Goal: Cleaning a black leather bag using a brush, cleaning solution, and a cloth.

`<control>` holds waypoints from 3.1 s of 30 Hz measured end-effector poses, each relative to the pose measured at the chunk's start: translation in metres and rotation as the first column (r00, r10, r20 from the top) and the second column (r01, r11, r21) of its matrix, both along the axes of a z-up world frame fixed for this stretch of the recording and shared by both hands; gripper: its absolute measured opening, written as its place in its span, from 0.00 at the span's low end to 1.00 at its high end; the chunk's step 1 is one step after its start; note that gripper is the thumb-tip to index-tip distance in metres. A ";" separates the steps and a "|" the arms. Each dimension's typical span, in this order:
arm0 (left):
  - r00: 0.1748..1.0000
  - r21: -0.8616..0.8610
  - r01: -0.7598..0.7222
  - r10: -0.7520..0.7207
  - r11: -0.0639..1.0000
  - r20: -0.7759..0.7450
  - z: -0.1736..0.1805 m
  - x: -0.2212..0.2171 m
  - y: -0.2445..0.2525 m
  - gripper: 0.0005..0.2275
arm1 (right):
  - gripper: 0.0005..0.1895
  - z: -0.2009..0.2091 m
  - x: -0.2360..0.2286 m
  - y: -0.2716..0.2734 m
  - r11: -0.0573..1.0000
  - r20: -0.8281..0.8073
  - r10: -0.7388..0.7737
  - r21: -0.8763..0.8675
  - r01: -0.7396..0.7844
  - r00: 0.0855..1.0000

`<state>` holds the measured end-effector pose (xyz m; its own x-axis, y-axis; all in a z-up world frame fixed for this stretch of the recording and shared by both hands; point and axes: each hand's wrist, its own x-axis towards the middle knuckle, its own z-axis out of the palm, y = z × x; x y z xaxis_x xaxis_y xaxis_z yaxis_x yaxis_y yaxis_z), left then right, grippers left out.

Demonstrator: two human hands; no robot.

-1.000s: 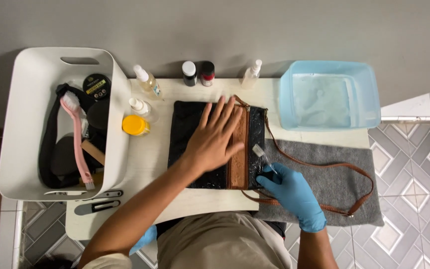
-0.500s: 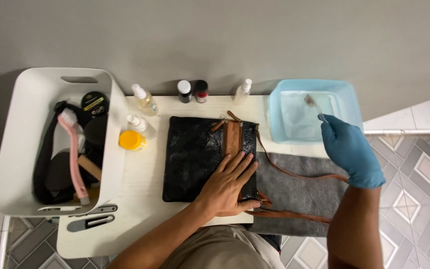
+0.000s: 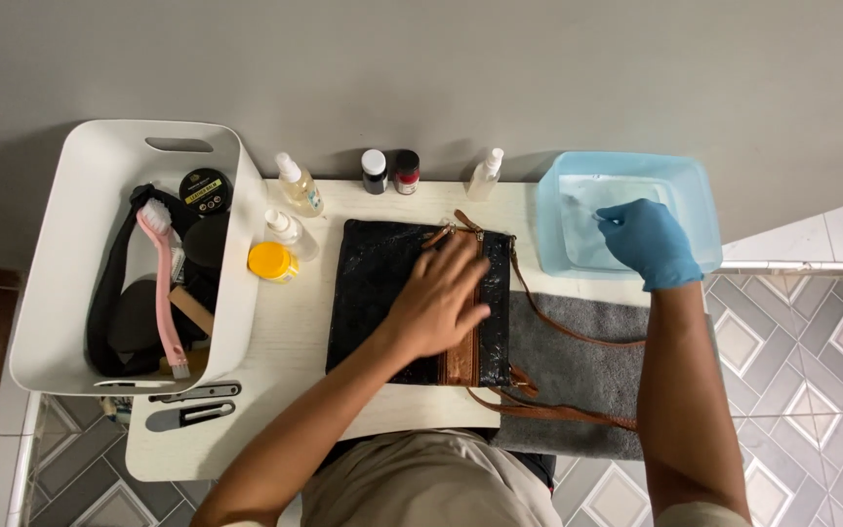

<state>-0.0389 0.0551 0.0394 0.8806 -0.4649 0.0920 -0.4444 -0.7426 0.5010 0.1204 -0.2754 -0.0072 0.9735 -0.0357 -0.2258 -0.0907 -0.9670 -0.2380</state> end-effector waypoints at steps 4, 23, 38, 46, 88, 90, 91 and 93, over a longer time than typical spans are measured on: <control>0.996 0.053 -0.092 0.091 0.994 0.007 -0.018 0.018 0.009 0.31 | 0.20 0.039 -0.010 0.016 0.999 -0.079 -0.044 -0.029 0.042 0.996; 0.982 0.008 0.159 -0.159 0.987 0.102 -0.045 0.044 0.039 0.34 | 0.15 0.044 -0.034 0.008 0.994 0.046 0.028 0.103 -0.032 0.999; 0.970 -0.068 0.173 -0.159 0.982 0.182 -0.044 -0.074 -0.003 0.28 | 0.15 0.015 -0.025 0.007 0.994 0.103 0.019 0.108 -0.030 0.994; 0.968 -0.261 0.158 -0.097 0.952 0.233 -0.040 -0.093 0.026 0.15 | 0.11 0.031 -0.024 0.003 0.988 0.246 -0.010 0.149 -0.027 0.969; 0.997 -0.551 -0.073 0.048 0.831 -0.059 -0.013 -0.093 0.045 0.13 | 0.17 0.123 -0.089 0.025 0.914 -0.074 -0.114 0.383 0.134 0.991; 0.997 -0.561 -0.070 0.045 0.825 -0.058 -0.014 -0.093 0.045 0.12 | 0.18 0.117 -0.099 0.018 0.888 -0.084 -0.104 0.441 0.130 0.991; 0.997 -0.562 -0.069 0.039 0.824 -0.064 -0.015 -0.093 0.046 0.12 | 0.18 0.116 -0.106 0.016 0.888 -0.089 -0.109 0.439 0.137 0.990; 0.992 -0.583 -0.098 0.031 0.807 -0.124 -0.016 -0.094 0.049 0.12 | 0.17 0.115 -0.117 0.015 0.878 0.015 -0.104 0.470 0.085 0.994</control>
